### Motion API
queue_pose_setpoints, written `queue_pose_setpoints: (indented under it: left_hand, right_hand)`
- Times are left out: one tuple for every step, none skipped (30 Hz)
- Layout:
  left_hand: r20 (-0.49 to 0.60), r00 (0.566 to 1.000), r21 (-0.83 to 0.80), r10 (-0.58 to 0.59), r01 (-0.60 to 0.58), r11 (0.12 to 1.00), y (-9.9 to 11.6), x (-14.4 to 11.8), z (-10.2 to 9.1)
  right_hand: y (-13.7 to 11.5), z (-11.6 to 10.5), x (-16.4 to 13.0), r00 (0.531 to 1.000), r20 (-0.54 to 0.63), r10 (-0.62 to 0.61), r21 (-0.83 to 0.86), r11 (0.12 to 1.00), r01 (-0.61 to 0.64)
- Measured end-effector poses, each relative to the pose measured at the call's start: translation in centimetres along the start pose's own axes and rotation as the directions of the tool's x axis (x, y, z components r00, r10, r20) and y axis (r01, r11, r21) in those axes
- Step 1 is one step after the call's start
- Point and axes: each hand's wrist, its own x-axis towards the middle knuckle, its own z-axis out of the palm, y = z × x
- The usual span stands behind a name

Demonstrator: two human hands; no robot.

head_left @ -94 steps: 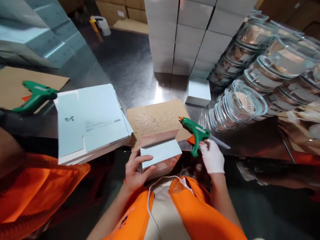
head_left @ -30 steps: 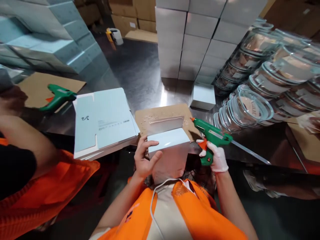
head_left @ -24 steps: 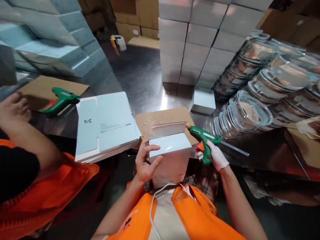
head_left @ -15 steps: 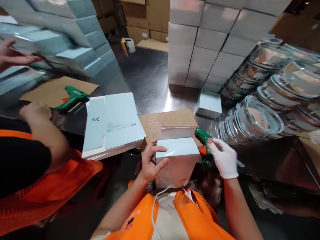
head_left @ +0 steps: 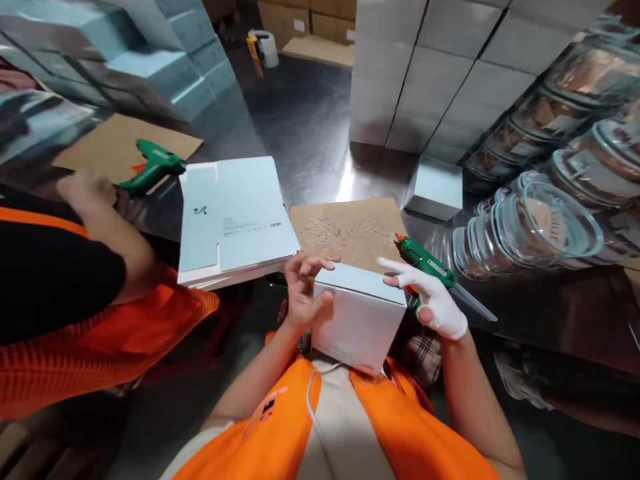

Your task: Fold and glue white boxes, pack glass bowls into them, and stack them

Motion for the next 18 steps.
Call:
queue_pose_setpoints:
  left_hand:
    - [0.024,1.000,0.012,-0.006,0.006,1.000,0.0,0.1,-0.2]
    - [0.045,0.999,0.023,-0.014,0.013,1.000,0.1,0.1,-0.4]
    - [0.063,0.998,0.032,-0.025,0.023,0.999,0.2,0.1,-0.6]
    - [0.078,0.996,0.038,-0.044,0.041,0.998,0.3,0.1,-0.7]
    - [0.086,0.995,0.039,-0.058,0.055,0.998,0.5,0.0,-0.8]
    - [0.093,0.993,0.034,-0.070,0.068,0.997,0.7,0.0,-0.9]
    - [0.101,0.992,0.028,-0.079,0.077,0.997,0.8,-0.1,-0.9]
    - [0.108,0.991,0.021,-0.083,0.082,0.996,1.0,-0.2,-0.9]
    - [0.111,0.991,0.011,-0.079,0.079,0.997,1.1,-0.2,-0.8]
    - [0.113,0.991,-0.002,-0.068,0.068,0.998,1.2,-0.2,-0.8]
    - [0.113,0.992,-0.017,-0.050,0.052,0.999,1.3,-0.2,-0.8]
    - [0.114,0.993,-0.032,-0.029,0.033,0.999,1.4,-0.2,-0.8]
    - [0.115,0.993,-0.044,-0.011,0.016,0.999,1.4,-0.2,-0.8]
    - [0.118,0.993,-0.048,0.000,0.006,0.999,1.5,-0.2,-0.9]
    - [0.119,0.993,-0.047,0.005,0.001,0.999,1.5,-0.1,-0.9]
    - [0.122,0.993,-0.042,0.006,-0.001,0.999,1.5,-0.1,-1.0]
    - [0.121,0.993,-0.037,0.011,-0.007,0.999,1.6,0.0,-1.1]
    - [0.122,0.992,-0.033,0.019,-0.015,0.999,1.7,0.0,-1.2]
  right_hand:
    - [-0.3,0.2,0.0,0.999,0.016,-0.035,-0.043,0.998,0.036]
    - [-0.6,0.4,0.0,0.997,0.035,-0.072,-0.095,0.993,0.075]
    - [-0.7,0.7,0.2,0.991,0.071,-0.112,-0.156,0.980,0.122]
    - [-0.8,1.0,0.3,0.980,0.115,-0.161,-0.219,0.958,0.183]
    - [-0.7,1.2,0.5,0.964,0.161,-0.211,-0.275,0.929,0.249]
    - [-0.6,1.4,0.6,0.944,0.205,-0.258,-0.314,0.896,0.313]
    - [-0.4,1.4,0.7,0.924,0.238,-0.300,-0.338,0.866,0.368]
    - [-0.2,1.5,0.7,0.910,0.254,-0.327,-0.356,0.843,0.402]
    - [0.0,1.5,0.7,0.901,0.261,-0.345,-0.371,0.826,0.424]
    - [0.2,1.5,0.7,0.895,0.266,-0.359,-0.383,0.812,0.440]
    - [0.4,1.5,0.6,0.889,0.271,-0.369,-0.392,0.801,0.452]
    - [0.5,1.5,0.6,0.881,0.277,-0.384,-0.396,0.789,0.469]
    - [0.7,1.6,0.5,0.869,0.285,-0.405,-0.392,0.778,0.491]
    - [0.7,1.7,0.4,0.854,0.293,-0.430,-0.381,0.767,0.517]
    - [0.7,1.8,0.4,0.841,0.300,-0.451,-0.371,0.757,0.538]
    - [0.6,1.9,0.5,0.836,0.308,-0.454,-0.372,0.751,0.545]
    - [0.4,1.9,0.5,0.838,0.316,-0.445,-0.385,0.747,0.542]
    - [0.2,2.0,0.6,0.843,0.325,-0.429,-0.403,0.743,0.534]
